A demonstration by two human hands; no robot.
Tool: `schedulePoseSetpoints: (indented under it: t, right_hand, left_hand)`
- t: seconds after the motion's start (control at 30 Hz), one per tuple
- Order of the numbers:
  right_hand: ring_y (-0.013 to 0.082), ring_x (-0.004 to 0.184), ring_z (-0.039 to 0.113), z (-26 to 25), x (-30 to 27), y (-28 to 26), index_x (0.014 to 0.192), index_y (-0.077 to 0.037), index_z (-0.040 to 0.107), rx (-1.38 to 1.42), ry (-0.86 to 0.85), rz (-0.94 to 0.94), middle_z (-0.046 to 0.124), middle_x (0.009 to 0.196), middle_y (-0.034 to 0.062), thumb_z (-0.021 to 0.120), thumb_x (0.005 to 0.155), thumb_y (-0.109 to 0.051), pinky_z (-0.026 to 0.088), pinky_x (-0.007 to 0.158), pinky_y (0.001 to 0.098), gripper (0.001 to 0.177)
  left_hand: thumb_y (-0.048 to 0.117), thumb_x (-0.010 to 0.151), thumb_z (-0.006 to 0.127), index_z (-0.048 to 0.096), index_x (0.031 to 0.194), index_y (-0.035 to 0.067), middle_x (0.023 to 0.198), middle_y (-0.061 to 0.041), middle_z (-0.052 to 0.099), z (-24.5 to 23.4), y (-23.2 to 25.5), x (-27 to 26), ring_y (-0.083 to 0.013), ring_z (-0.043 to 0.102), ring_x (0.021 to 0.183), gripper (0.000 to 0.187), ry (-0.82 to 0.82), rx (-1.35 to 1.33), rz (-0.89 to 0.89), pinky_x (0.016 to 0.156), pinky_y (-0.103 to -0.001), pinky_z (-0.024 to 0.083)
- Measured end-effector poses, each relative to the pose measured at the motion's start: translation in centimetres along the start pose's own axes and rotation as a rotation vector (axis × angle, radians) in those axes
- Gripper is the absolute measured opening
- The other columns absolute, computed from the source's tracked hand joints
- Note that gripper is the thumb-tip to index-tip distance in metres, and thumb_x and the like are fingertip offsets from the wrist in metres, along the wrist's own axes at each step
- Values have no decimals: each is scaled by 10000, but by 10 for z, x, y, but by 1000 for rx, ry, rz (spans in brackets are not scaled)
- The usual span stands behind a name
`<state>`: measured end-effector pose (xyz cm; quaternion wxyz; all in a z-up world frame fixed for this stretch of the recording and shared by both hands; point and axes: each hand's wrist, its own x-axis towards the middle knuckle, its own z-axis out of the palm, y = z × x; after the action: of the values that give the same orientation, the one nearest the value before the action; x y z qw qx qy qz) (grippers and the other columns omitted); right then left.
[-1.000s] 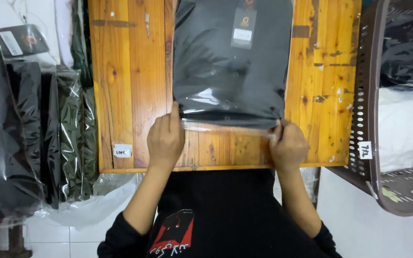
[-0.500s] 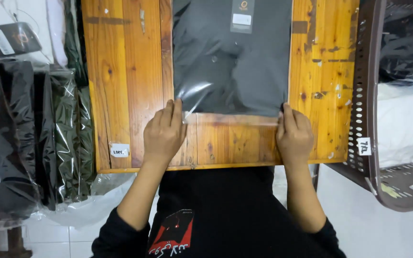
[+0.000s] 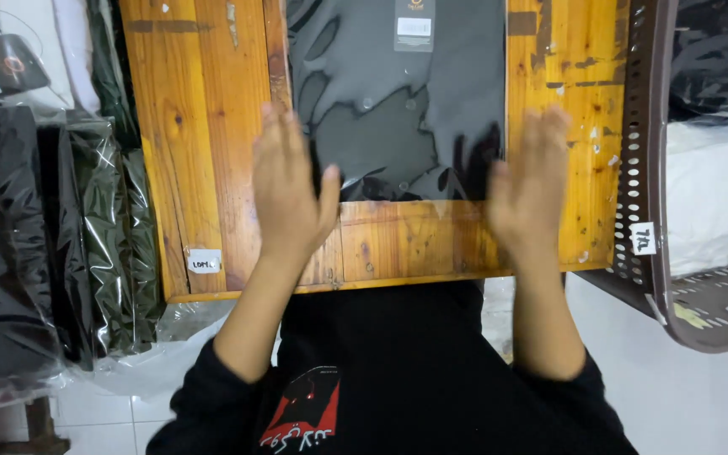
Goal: Packaging folded shirts into plastic bags and sealing them at a packing station.
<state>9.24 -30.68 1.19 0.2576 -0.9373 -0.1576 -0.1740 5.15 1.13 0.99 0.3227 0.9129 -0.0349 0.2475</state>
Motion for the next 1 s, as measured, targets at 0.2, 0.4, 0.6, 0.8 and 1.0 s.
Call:
schedulePoseSetpoints:
  t: [0.2, 0.4, 0.6, 0.8, 1.0]
  right_hand:
    - [477, 1533, 191, 49, 27, -21, 1640, -111, 356, -197, -245, 0, 255, 1673, 253, 461, 1068, -460, 175, 1179, 682, 679]
    - [438, 1565, 119, 42, 22, -11, 1660, -163, 296, -144, -327, 21, 188, 1709, 206, 465, 1051, -510, 51, 1168, 725, 722]
    - [400, 1569, 165, -13, 16, -13, 1622, -131, 376, -178, -563, -13, 241, 1695, 227, 494, 984, -554, 116, 1186, 658, 774]
    - [415, 1443, 459, 11, 85, -10, 1624, -55, 415, -263, -49, -193, 419, 1602, 247, 587, 1051, -372, 391, 1097, 507, 677]
    - [343, 1587, 98, 69, 143, -14, 1628, 44, 199, -236, -417, 53, 91, 1699, 208, 355, 1100, -500, 44, 1255, 598, 774]
  left_hand:
    - [395, 1065, 497, 334, 1607, 0, 1664, -307, 194, 18, -6, 2, -444, 143, 1556, 690, -286, 244, -39, 1234, -585, 52]
    - [444, 1045, 495, 268, 1627, 21, 1667, -328, 126, 16, 0, -15, -474, 73, 1553, 754, -354, 279, -74, 1222, -636, -9]
    - [719, 907, 466, 381, 1558, 17, 1580, -279, 380, -18, 34, -33, -422, 369, 1453, 961, -484, 216, 17, 1211, -644, 88]
    - [577, 960, 554, 514, 1492, 13, 1485, -304, 479, 10, 17, 47, -501, 427, 1399, 777, -85, 103, 143, 1159, -607, 249]
    - [664, 1061, 307, 198, 1656, 143, 1698, -199, 97, 61, -13, 85, -349, 89, 1583, 798, -418, 351, -51, 1277, -530, 68]
